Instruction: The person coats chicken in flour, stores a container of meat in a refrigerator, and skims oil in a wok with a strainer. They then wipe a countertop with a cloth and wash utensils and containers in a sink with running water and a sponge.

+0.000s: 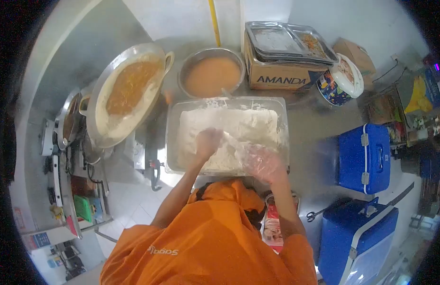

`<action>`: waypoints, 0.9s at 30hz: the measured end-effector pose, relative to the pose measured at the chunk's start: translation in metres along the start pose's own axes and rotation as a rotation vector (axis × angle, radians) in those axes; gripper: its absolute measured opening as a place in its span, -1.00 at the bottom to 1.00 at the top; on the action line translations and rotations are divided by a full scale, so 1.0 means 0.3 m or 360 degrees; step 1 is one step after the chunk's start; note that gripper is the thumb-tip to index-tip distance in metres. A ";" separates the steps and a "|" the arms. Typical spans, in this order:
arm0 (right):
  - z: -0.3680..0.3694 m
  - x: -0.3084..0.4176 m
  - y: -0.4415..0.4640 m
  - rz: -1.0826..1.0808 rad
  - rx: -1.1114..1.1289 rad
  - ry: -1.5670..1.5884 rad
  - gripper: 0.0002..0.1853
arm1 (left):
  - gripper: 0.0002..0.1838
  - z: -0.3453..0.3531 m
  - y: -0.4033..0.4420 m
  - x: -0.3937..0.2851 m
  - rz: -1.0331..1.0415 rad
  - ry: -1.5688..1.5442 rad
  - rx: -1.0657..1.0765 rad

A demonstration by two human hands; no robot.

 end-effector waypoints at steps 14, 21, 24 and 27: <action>-0.185 0.048 -0.085 -0.0474 -0.0581 -0.0193 -0.41 | -0.78 0.110 0.069 0.062 0.0354 -0.0008 -0.0403; -0.094 0.052 0.197 -0.0506 -0.1181 -0.2471 -0.52 | -0.83 0.283 -0.128 -0.195 -0.0172 0.0390 0.1021; -0.116 0.079 0.282 -0.0956 -0.1539 -0.2599 -0.51 | -0.77 0.216 -0.236 -0.156 0.0181 0.0169 0.0981; -0.185 0.122 0.319 -0.0753 -0.1563 -0.2820 -0.53 | -0.71 0.020 -0.287 -0.292 0.0800 0.0111 0.0643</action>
Point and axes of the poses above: each hand's wrist, its own y-axis towards the middle knuckle, its own z-axis out of the palm, x = y × z, the point moved 4 cm from there along y, towards the middle knuckle, and after that the axes turned 14 degrees about -y, right-handed, at the moved point
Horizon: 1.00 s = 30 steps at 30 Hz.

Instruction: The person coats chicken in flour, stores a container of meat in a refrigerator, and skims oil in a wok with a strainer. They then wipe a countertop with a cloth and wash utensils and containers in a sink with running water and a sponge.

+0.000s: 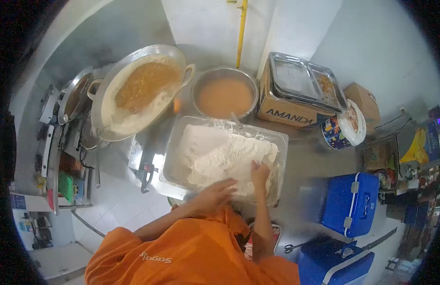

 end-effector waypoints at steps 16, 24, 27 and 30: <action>-0.012 0.559 0.399 0.0108 0.0840 0.0484 -0.55 | -0.39 -0.271 -0.531 0.351 -0.1153 0.0054 -0.2113; 0.186 0.544 0.477 0.0195 0.0802 0.1156 -0.58 | -0.49 -0.158 -0.942 0.229 -0.1611 0.0164 -0.2214; 0.120 0.501 0.439 0.0158 0.0802 0.1158 -0.58 | -0.49 -0.078 -1.091 0.141 -0.1877 0.0206 -0.2154; 0.153 0.381 0.537 -0.0327 0.0160 0.0384 -0.58 | -0.46 0.052 -1.318 0.107 -0.2108 0.0492 -0.1812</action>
Point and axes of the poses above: each hand's wrist, its own y-axis towards the middle knuckle, its own z-axis out of the palm, x = y × z, the point moved 4 cm from there along y, towards the middle knuckle, and after that the axes turned 14 degrees about -y, right-handed, at the moved point
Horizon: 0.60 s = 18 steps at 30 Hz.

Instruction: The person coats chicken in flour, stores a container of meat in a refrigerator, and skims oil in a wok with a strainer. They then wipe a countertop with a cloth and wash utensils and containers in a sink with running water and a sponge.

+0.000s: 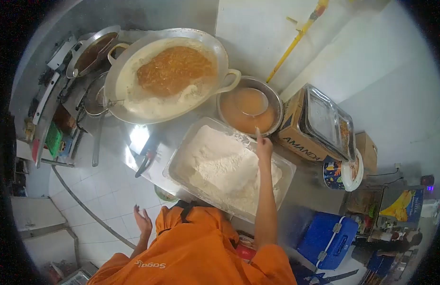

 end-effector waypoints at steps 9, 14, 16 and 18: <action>-0.435 0.237 -0.123 -0.0529 -0.0277 -0.1577 -0.64 | -0.30 0.000 -0.165 0.501 -0.0725 0.0204 0.0490; -0.549 0.245 -0.078 -0.0954 -0.0080 -0.1521 -0.66 | -0.28 0.069 -0.140 0.471 -0.0703 0.0041 0.0654; -0.568 0.247 -0.052 -0.0953 0.0101 -0.1359 -0.65 | -0.29 0.068 -0.127 0.424 -0.0567 0.0033 0.0624; -0.544 0.213 -0.002 -0.0794 0.0338 -0.1178 -0.65 | -0.29 0.066 -0.120 0.402 -0.0586 -0.0024 0.0602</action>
Point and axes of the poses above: each hand's wrist, its own y-axis towards the middle knuckle, its own z-axis out of the palm, x = y × z, the point moved 4 cm from there along y, towards the middle knuckle, and after that the axes turned 14 degrees about -y, right-handed, at the moved point
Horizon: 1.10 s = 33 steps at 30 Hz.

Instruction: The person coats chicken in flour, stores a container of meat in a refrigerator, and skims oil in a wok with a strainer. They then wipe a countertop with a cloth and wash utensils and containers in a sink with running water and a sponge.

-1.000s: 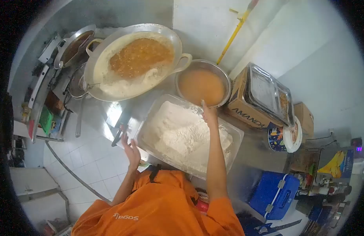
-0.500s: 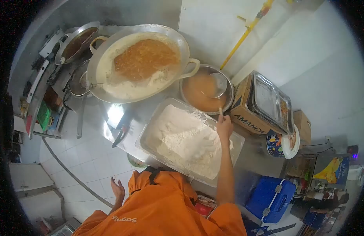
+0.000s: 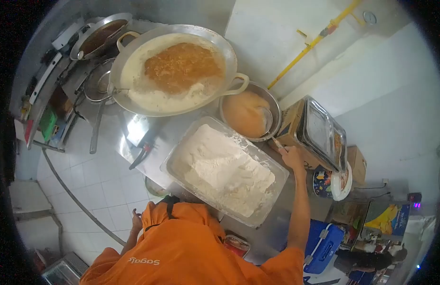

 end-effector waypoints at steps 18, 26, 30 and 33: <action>0.321 0.184 0.079 0.0693 0.0390 0.1659 -0.59 | -0.30 -0.056 -0.048 0.075 0.0094 0.0037 -0.0035; 0.313 0.205 -0.001 0.0800 0.0407 0.2133 -0.60 | -0.29 -0.079 0.020 0.006 0.0142 -0.0028 -0.0120; 0.262 0.206 -0.030 0.0835 0.0467 0.2045 -0.63 | -0.28 -0.060 0.035 0.023 0.0075 -0.0104 -0.0121; 0.236 0.173 -0.027 0.0884 0.0595 0.2060 -0.62 | -0.26 -0.052 0.014 0.026 0.0208 -0.0009 -0.0021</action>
Point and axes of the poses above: each hand's wrist, its own y-axis towards the middle knuckle, its own z-axis out of the palm, x = y × z, the point moved 4 cm from there along y, towards the middle knuckle, and after that the axes turned 14 degrees about -y, right-handed, at the moved point
